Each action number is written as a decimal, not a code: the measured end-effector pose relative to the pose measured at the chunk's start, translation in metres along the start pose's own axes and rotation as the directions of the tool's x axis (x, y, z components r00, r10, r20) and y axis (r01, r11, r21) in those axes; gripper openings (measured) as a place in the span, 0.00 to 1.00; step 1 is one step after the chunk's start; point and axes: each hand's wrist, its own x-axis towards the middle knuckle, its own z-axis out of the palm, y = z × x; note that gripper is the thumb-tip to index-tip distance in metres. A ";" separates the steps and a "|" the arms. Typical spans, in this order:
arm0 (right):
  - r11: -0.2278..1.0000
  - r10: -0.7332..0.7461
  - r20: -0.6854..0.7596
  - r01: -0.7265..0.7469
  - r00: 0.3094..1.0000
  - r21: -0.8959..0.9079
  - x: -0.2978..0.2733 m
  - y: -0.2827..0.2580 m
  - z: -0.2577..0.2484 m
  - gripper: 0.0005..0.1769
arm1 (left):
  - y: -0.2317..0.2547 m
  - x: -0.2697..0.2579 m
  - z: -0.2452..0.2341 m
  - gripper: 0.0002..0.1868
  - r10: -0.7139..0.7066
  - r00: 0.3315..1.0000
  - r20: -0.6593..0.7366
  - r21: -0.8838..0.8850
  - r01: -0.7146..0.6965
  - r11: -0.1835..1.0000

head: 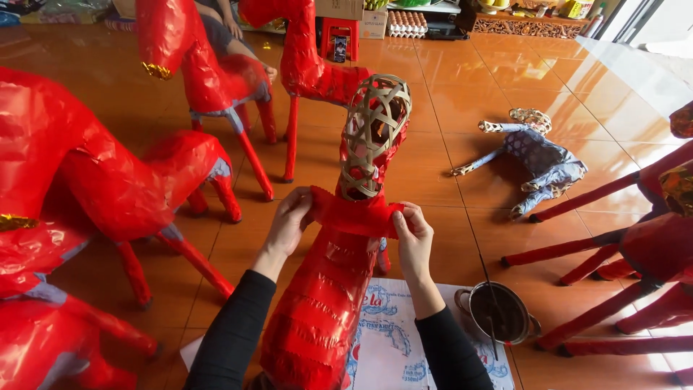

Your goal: Pasting red paper strips onto a horse-shaped frame to decorate it.

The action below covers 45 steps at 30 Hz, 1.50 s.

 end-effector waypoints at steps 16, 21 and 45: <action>0.924 0.152 -0.006 -0.140 0.988 0.356 -0.024 0.012 0.008 0.11 | -0.025 0.011 0.006 0.13 0.067 0.993 -0.097 -0.084 -0.076 0.994; 0.996 -0.083 -0.112 0.086 0.990 0.018 -0.011 0.014 0.016 0.10 | -0.033 0.025 0.012 0.17 0.094 0.985 -0.144 0.009 -0.094 0.996; 0.988 0.017 0.221 -0.051 0.975 0.147 0.013 -0.012 0.044 0.27 | 0.025 0.028 0.080 0.15 0.004 1.000 -0.010 0.306 0.000 0.952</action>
